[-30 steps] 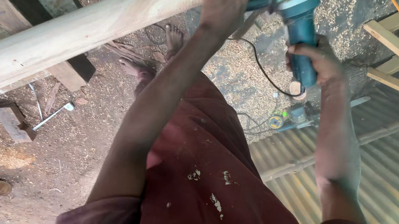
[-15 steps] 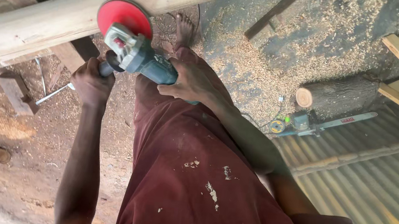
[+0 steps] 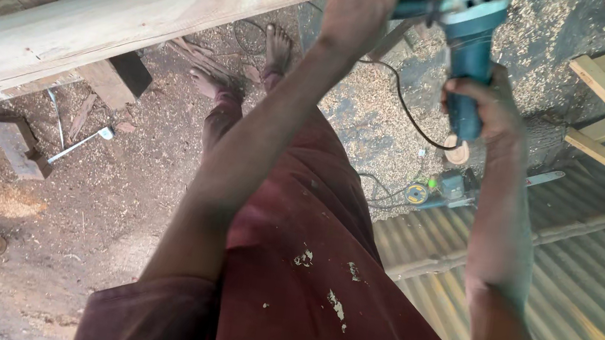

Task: The person uses an angle grinder with a red sanding disc to smooth the surface of a long wooden log. They move the tool back and forth along the length of the log, generating sawdust.

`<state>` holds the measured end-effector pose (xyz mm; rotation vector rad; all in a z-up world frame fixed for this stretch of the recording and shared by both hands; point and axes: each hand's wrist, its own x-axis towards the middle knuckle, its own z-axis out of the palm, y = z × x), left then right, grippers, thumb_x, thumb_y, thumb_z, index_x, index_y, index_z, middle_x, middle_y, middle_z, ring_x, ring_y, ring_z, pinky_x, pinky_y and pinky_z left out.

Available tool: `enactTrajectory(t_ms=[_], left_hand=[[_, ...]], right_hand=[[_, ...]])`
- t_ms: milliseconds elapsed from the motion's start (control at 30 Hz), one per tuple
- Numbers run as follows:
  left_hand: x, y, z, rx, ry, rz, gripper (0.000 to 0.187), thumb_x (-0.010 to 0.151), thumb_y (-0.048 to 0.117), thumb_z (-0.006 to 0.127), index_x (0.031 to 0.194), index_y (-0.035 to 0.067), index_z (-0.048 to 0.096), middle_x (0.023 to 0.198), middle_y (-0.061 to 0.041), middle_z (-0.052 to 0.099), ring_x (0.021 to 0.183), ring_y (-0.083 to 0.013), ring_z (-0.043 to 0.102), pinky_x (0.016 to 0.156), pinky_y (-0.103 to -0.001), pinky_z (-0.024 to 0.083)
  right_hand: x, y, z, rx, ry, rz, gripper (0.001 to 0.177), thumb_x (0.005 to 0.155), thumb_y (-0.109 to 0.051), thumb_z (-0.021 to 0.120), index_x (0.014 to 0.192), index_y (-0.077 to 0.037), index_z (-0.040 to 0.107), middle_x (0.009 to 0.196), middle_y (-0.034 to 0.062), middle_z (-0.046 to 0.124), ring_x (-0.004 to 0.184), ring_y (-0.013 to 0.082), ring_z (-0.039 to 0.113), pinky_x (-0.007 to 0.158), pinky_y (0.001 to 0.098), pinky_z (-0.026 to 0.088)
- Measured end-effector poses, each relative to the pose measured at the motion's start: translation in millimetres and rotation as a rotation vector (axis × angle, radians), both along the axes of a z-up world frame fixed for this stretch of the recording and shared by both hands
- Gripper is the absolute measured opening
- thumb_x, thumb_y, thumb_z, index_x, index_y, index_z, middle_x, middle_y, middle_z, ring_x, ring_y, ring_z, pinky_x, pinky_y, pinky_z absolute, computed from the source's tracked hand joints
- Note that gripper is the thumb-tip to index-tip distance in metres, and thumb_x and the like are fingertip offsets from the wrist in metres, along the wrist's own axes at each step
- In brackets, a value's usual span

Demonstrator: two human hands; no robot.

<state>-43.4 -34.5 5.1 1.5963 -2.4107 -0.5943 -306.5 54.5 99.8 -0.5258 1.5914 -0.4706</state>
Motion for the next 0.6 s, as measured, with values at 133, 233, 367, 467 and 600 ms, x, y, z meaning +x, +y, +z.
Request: enactTrajectory(t_ms=[133, 233, 367, 467, 600], left_hand=[[10.5, 9.1, 1.8, 0.025, 0.036, 0.047, 0.009, 0.084, 0.005, 0.071, 0.092, 0.007, 0.072, 0.078, -0.01, 0.073, 0.059, -0.0194, 0.07, 0.054, -0.038, 0.058], [83.3, 46.4, -4.8, 0.087, 0.0, 0.093, 0.008, 0.08, 0.006, 0.071, 0.085, 0.012, 0.072, 0.076, -0.01, 0.072, 0.067, -0.0273, 0.071, 0.062, -0.043, 0.058], [222.8, 126.3, 4.3, 0.202, -0.219, 0.287, 0.011, 0.074, 0.016, 0.072, 0.083, 0.009, 0.07, 0.071, -0.012, 0.068, 0.063, -0.0313, 0.067, 0.058, -0.046, 0.051], [304.4, 178.4, 22.9, 0.122, -0.169, 0.409, 0.015, 0.085, 0.014, 0.073, 0.098, 0.009, 0.076, 0.08, -0.01, 0.072, 0.062, -0.0244, 0.068, 0.059, -0.037, 0.054], [325.8, 189.4, 28.7, 0.174, -0.165, 0.466, 0.013, 0.099, 0.023, 0.077, 0.1, 0.009, 0.077, 0.077, -0.01, 0.073, 0.058, -0.0215, 0.068, 0.055, -0.036, 0.053]], right_hand=[[10.5, -1.1, 0.7, 0.016, -0.03, -0.08, 0.07, 0.072, -0.011, 0.085, 0.129, -0.007, 0.045, 0.092, 0.0071, 0.071, 0.073, 0.0177, 0.073, 0.063, 0.0351, 0.064], [61.2, -1.1, -5.7, -0.023, -0.128, 0.262, 0.044, 0.083, -0.013, 0.082, 0.122, -0.003, 0.064, 0.09, 0.0051, 0.071, 0.072, 0.0146, 0.069, 0.062, 0.0305, 0.06], [179.9, 16.0, -9.1, 0.067, -0.15, 0.461, 0.055, 0.074, -0.026, 0.085, 0.121, -0.007, 0.062, 0.09, 0.0004, 0.072, 0.075, 0.0078, 0.073, 0.062, 0.0301, 0.064], [256.1, 19.9, -7.3, -0.154, -0.079, 0.857, 0.048, 0.082, -0.039, 0.083, 0.116, -0.008, 0.069, 0.095, 0.0102, 0.069, 0.077, 0.019, 0.069, 0.068, 0.0325, 0.056], [278.2, 19.0, -0.8, -0.238, -0.079, 0.941, 0.044, 0.089, -0.042, 0.089, 0.103, -0.003, 0.074, 0.1, 0.0091, 0.066, 0.091, 0.017, 0.069, 0.082, 0.0328, 0.054]])
